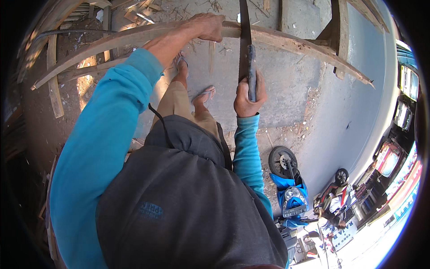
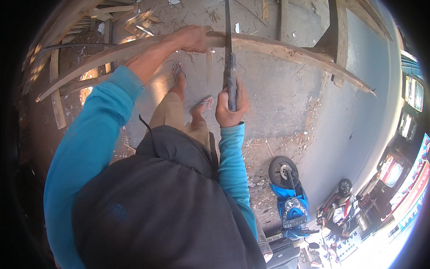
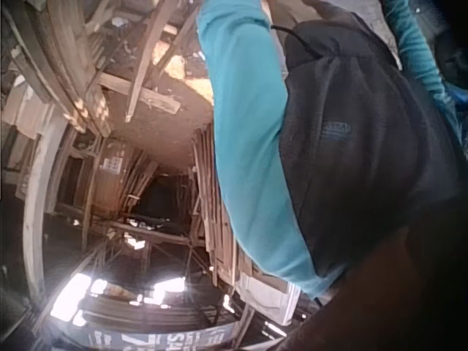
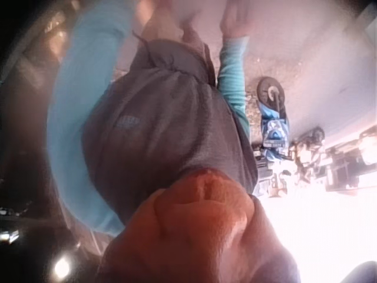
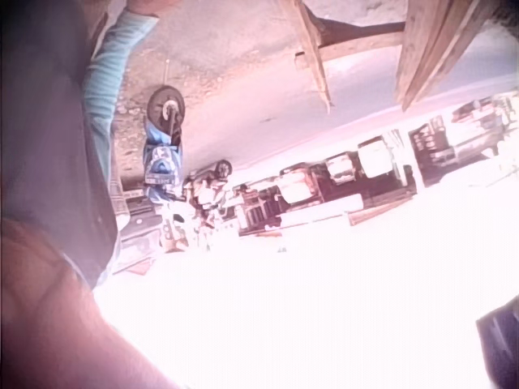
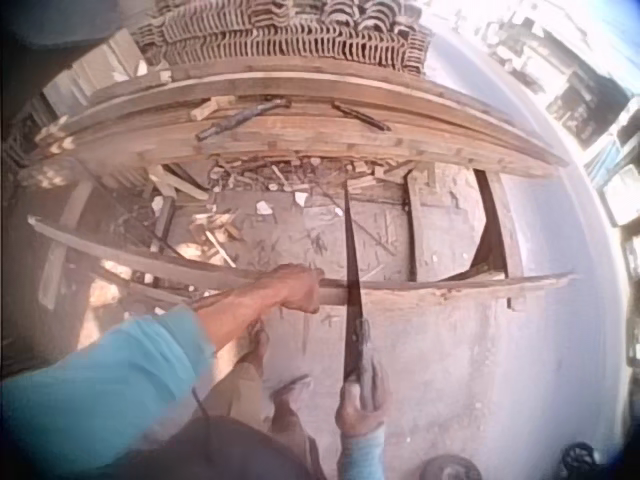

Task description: The person picks up a wooden board and a hand saw, then cuts through the wooden board using the hand saw.

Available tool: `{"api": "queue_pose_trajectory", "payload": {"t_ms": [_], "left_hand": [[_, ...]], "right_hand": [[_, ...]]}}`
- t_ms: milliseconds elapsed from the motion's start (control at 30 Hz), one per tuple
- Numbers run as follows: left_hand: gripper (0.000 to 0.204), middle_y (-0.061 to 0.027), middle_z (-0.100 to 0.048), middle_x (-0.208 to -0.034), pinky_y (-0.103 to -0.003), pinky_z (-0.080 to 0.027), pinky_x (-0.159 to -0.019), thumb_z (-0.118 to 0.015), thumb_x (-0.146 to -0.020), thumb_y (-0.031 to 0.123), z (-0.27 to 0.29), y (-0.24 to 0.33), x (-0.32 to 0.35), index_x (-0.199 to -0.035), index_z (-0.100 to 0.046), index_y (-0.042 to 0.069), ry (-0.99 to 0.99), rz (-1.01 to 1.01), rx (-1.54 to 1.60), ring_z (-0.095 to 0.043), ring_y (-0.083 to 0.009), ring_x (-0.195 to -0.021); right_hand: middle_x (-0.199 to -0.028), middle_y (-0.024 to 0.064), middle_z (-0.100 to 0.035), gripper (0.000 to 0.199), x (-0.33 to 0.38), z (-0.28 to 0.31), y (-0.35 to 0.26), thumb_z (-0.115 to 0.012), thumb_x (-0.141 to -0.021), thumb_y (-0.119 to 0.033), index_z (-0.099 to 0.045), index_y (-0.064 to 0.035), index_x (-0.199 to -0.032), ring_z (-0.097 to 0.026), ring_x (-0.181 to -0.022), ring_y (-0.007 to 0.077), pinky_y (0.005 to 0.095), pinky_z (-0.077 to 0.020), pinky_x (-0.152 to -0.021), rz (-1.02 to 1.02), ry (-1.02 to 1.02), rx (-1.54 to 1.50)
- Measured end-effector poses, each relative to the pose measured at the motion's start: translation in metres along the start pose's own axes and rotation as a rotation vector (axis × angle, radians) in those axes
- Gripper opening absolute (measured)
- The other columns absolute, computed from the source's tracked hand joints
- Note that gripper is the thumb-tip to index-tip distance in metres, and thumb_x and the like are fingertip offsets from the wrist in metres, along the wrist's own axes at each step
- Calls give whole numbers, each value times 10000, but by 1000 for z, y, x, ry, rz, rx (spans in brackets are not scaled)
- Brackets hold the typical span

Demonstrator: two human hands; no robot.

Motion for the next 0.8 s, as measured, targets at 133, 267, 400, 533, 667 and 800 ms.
{"api": "queue_pose_trajectory", "payload": {"t_ms": [133,267,400,533,667,800], "left_hand": [[706,-267,-703,-1136,-496,-533,-943,-707,-719,225,15,-17,0,-1365,-536,-4,161,5,-58,-674,-415,-1089],[691,-264,-703,-1133,-510,-531,-928,-721,-708,249,20,-16,1,-1326,-550,-10,64,-5,30,-669,-428,-1086],[631,-263,-705,-1110,-514,-530,-910,-718,-716,237,20,-12,7,-1282,-572,-1,62,37,7,-670,-431,-1079],[560,-236,-702,-1149,-492,-542,-922,-691,-727,189,22,-2,-3,-1248,-600,6,184,43,-28,-670,-407,-1113],[570,-253,-699,-1129,-511,-525,-919,-700,-737,184,21,-1,5,-1262,-583,-5,114,37,71,-669,-425,-1083],[612,-244,-704,-1123,-496,-533,-913,-741,-719,229,28,-21,-1,-1260,-584,-9,94,22,44,-674,-412,-1078]], "right_hand": [[-1130,170,-681,494,7,6,-38,-610,-875,3,-566,47,-1366,-672,-942,194,308,-532,-843,-5,-73,65],[-1181,220,-699,477,87,74,-77,-595,-877,9,-584,65,-1351,-704,-1076,278,361,-549,-923,-42,-81,355],[-1203,246,-689,475,95,74,-49,-575,-865,28,-588,84,-1336,-696,-1113,307,381,-543,-955,-90,-94,245],[-816,59,-624,262,-71,-25,-8,-604,-901,-61,-647,70,-1124,-536,-689,107,274,-460,-620,59,-27,12],[-860,47,-631,313,-75,-31,1,-602,-910,-66,-622,68,-1192,-550,-721,107,271,-470,-641,171,-69,-7],[-1080,168,-674,420,17,19,-38,-587,-892,7,-586,66,-1308,-659,-946,228,323,-524,-839,9,-90,158]]}}
Point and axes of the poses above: each hand's wrist, its own x-axis away from the middle knuckle, its own z-axis out of the back of the hand, y = z × x, the point moved 8 cm from there along -x, towards the middle knuckle
